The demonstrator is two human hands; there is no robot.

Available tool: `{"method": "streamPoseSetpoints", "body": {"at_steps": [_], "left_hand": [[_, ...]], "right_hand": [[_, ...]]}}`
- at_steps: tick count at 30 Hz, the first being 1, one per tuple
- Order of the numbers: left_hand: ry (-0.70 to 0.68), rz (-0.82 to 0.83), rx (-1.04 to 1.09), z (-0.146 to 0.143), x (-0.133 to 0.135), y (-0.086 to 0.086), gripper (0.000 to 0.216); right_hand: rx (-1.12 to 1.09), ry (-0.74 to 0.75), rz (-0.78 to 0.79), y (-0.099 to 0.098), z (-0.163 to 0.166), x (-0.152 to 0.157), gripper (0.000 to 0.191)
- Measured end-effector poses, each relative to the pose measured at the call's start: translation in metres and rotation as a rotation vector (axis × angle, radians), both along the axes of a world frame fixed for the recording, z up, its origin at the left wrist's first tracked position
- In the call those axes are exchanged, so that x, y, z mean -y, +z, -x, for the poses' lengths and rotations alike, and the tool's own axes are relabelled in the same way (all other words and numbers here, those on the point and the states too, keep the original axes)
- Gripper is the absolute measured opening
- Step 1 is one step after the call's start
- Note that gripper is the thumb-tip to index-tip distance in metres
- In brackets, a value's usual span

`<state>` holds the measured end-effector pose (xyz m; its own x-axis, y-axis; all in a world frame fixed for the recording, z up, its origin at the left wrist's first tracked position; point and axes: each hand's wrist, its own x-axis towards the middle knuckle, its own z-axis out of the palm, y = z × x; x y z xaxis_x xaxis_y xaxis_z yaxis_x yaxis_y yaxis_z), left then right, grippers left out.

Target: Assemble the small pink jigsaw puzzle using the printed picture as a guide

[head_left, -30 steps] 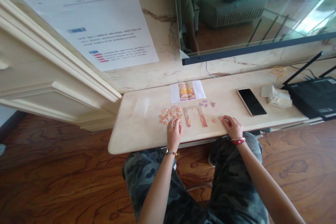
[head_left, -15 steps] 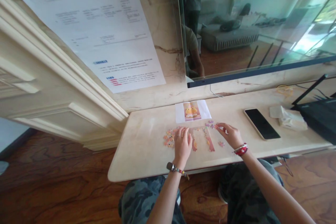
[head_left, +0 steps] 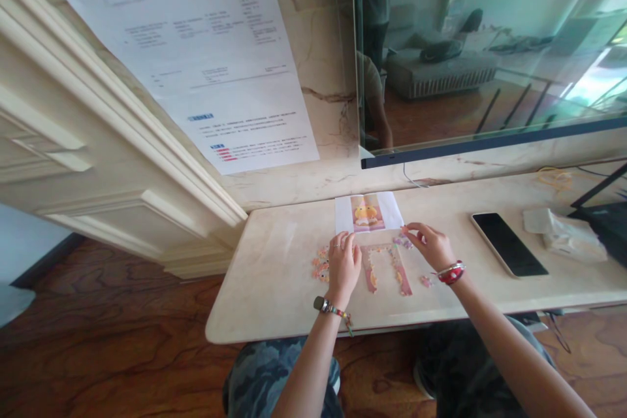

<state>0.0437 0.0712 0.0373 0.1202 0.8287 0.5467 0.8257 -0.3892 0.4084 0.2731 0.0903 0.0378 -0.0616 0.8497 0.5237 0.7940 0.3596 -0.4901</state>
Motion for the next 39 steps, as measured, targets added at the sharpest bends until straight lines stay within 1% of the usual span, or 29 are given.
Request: {"method": "streamPoseSetpoints", "body": {"at_steps": [8,15,19,22,24,26,31,34,36,39], "left_hand": [[0.011,0.026,-0.016,-0.003,0.001,0.001,0.027],[0.017,0.022,-0.01,-0.002,0.0,0.006,0.027],[0.014,0.001,-0.004,-0.002,-0.001,0.005,0.028],[0.009,0.014,-0.025,-0.002,0.003,0.004,0.028],[-0.003,0.038,-0.038,-0.002,0.011,0.003,0.027],[-0.018,0.071,-0.043,-0.003,0.024,0.001,0.027],[-0.102,0.189,-0.069,-0.005,0.067,-0.011,0.028],[-0.132,0.24,-0.082,-0.006,0.087,-0.018,0.028],[-0.14,0.243,-0.08,-0.007,0.094,-0.021,0.028],[-0.15,0.228,-0.077,-0.009,0.094,-0.021,0.027]], "right_hand": [[0.014,0.014,-0.007,0.0,0.004,-0.002,0.033],[0.023,0.016,-0.019,0.001,0.008,0.001,0.031],[0.032,0.012,-0.019,-0.001,0.01,0.002,0.032],[0.036,0.01,-0.016,-0.004,0.01,0.005,0.031],[0.045,0.005,0.001,-0.007,0.007,0.013,0.03],[0.063,-0.001,0.035,-0.011,0.002,0.028,0.029],[0.134,0.022,0.149,-0.024,-0.01,0.078,0.027],[0.171,0.034,0.175,-0.03,-0.012,0.101,0.027],[0.175,0.042,0.174,-0.034,-0.012,0.109,0.027],[0.174,0.019,0.165,-0.038,-0.014,0.108,0.026]]}}
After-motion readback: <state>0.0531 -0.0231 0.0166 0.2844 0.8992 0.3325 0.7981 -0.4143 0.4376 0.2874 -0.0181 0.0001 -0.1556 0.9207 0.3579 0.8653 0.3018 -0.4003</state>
